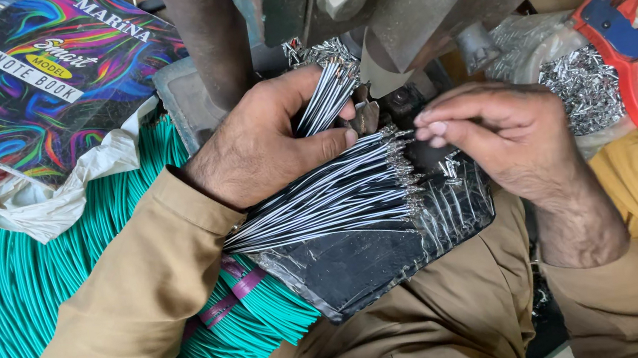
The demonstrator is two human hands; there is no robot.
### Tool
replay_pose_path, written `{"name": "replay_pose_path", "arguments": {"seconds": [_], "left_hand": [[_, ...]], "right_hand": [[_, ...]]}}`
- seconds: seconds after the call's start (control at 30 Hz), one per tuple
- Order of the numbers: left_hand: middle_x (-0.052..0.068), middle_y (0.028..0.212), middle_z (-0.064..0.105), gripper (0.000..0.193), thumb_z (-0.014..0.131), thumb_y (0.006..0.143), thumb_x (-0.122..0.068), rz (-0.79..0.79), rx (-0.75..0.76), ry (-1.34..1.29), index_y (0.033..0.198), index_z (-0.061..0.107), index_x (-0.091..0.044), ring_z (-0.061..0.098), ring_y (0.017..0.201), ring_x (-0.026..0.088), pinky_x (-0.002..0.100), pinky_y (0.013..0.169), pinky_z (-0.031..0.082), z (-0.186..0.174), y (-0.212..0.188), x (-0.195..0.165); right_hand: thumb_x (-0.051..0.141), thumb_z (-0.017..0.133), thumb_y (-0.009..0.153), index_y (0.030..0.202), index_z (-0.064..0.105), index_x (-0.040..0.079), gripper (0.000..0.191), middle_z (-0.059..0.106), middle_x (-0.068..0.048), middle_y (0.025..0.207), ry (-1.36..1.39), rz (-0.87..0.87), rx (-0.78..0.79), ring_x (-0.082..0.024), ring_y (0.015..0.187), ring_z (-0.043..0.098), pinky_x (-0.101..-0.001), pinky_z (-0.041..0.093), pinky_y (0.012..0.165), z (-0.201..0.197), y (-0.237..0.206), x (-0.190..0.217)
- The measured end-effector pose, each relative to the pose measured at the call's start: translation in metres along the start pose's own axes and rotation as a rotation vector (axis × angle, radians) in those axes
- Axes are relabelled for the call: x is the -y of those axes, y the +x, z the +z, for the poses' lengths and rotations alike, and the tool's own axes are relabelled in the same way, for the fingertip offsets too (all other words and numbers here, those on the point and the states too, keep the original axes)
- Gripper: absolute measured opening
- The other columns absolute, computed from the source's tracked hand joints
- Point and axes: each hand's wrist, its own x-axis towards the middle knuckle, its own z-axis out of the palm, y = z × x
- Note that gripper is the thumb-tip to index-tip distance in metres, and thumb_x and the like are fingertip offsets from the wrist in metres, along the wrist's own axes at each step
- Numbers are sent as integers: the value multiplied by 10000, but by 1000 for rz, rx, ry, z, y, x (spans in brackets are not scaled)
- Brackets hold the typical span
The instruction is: The person sits at a bench press machine and attaches small metal fittings to the ends of wires. They hold a bundle of wires in one hand, place a fitting under the press, insert a wire end, and operate the press to crimp the fitting onto the wire, placing finished wires into a tray.
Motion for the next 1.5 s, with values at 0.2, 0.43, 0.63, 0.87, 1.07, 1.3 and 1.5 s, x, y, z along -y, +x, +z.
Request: {"name": "replay_pose_path", "arguments": {"seconds": [0.2, 0.43, 0.63, 0.87, 1.07, 1.3, 1.5], "left_hand": [[-34, 924, 684, 205, 697, 1020, -191, -49, -51, -128, 1144, 686, -28, 602, 863, 33, 250, 789, 554, 1, 1, 2], [-47, 880, 686, 201, 717, 979, -158, -91, -69, -168, 1118, 678, -19, 607, 770, 16, 228, 701, 556, 2, 2, -1], [-19, 896, 678, 195, 687, 1001, -146, -50, -66, -70, 1140, 681, -10, 590, 821, 39, 252, 742, 548, 0, 0, -1], [-5, 925, 687, 214, 667, 1012, -150, 18, -73, -22, 1163, 683, 0, 598, 868, 50, 267, 798, 556, -1, 0, -1], [-10, 880, 678, 211, 668, 1029, -188, -9, -57, -41, 1133, 689, -6, 586, 827, 44, 262, 753, 549, -1, -1, -4], [-18, 866, 669, 204, 685, 1020, -189, -53, -70, -45, 1113, 692, -8, 586, 804, 40, 253, 724, 551, 1, 0, -4], [-25, 845, 664, 195, 681, 1012, -190, -83, -71, -80, 1105, 686, -19, 590, 783, 44, 253, 706, 548, 2, 1, -7]], "right_hand": [[54, 743, 854, 1023, 785, 53, 174, 695, -94, 1093, -428, 66, 169, -188, 988, 666, -312, 541, 837, -27, -14, 5], [19, 664, 990, 1085, 675, 2, 97, 697, -73, 1025, -391, 110, 32, -169, 967, 668, -308, 535, 858, -6, -13, -7], [-25, 622, 1079, 1163, 637, -57, 91, 733, -128, 1114, 155, -7, -130, -155, 1048, 730, -292, 601, 972, 26, 10, -15], [17, 679, 1070, 1093, 646, -32, 63, 766, -87, 1080, 252, 13, -129, -118, 1001, 723, -268, 600, 940, 39, 24, -16], [46, 736, 1021, 1096, 731, -25, 103, 762, -60, 1046, 155, 65, -138, -93, 958, 689, -248, 574, 899, 40, 27, -13], [56, 789, 962, 1006, 744, -22, 101, 762, -66, 961, 48, 109, -157, -86, 893, 710, -244, 588, 841, 34, 29, -17], [-3, 725, 1016, 1106, 728, -29, 94, 765, -100, 1067, 179, 41, -116, -100, 974, 707, -250, 592, 903, 38, 26, -15]]}}
